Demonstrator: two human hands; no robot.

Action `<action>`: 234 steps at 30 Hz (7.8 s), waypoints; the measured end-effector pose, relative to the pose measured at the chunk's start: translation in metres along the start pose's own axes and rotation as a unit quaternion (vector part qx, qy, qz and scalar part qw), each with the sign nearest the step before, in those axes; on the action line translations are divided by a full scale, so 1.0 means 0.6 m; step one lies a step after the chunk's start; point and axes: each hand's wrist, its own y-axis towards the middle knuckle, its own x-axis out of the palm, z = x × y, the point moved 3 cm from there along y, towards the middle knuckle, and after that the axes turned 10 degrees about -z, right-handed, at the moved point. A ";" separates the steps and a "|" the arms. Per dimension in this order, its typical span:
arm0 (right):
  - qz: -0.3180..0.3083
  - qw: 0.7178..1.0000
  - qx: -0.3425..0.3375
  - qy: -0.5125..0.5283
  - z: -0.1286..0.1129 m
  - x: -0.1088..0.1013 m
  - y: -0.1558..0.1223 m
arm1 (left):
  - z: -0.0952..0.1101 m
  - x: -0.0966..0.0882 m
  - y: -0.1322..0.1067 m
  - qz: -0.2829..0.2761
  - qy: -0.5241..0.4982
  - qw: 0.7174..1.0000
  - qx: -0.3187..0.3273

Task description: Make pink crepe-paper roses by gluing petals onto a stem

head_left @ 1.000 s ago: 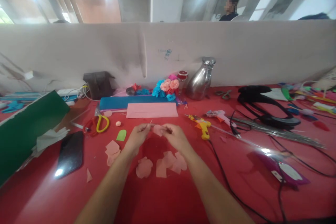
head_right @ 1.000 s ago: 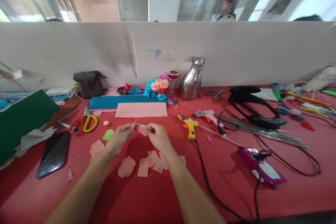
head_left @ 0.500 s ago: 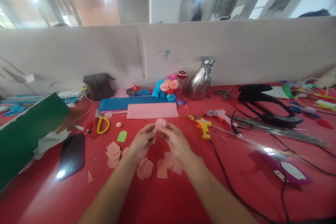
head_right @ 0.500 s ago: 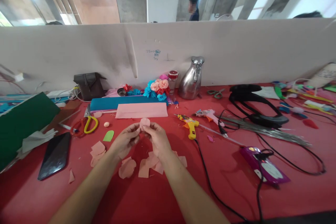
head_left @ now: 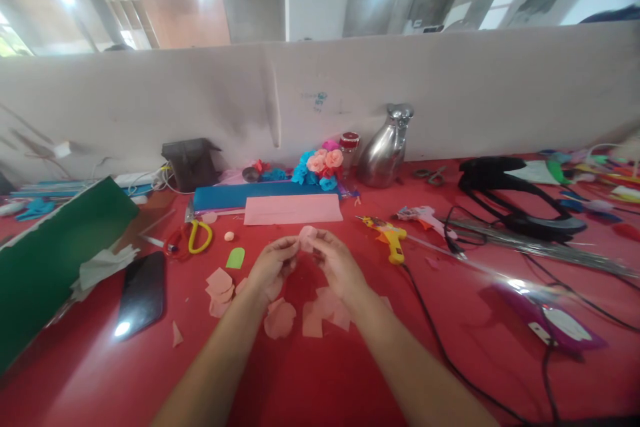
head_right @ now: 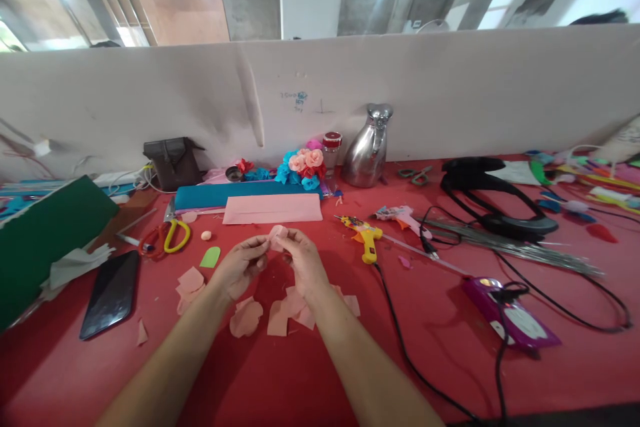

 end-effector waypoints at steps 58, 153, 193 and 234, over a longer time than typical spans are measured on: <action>-0.163 0.693 0.042 -0.701 -0.072 -0.084 -0.104 | 0.005 0.024 -0.025 -0.132 0.656 0.742 -0.028; 0.023 0.890 -0.201 -0.409 -0.041 -0.009 -0.034 | 0.025 -0.009 -0.010 0.067 0.193 0.978 0.043; 0.007 0.961 -0.019 -0.277 -0.101 -0.113 -0.019 | 0.003 -0.101 0.033 0.179 0.424 0.886 -0.058; -0.114 0.830 -0.035 -0.545 -0.055 -0.052 -0.023 | 0.005 -0.098 0.034 0.154 0.486 0.859 -0.033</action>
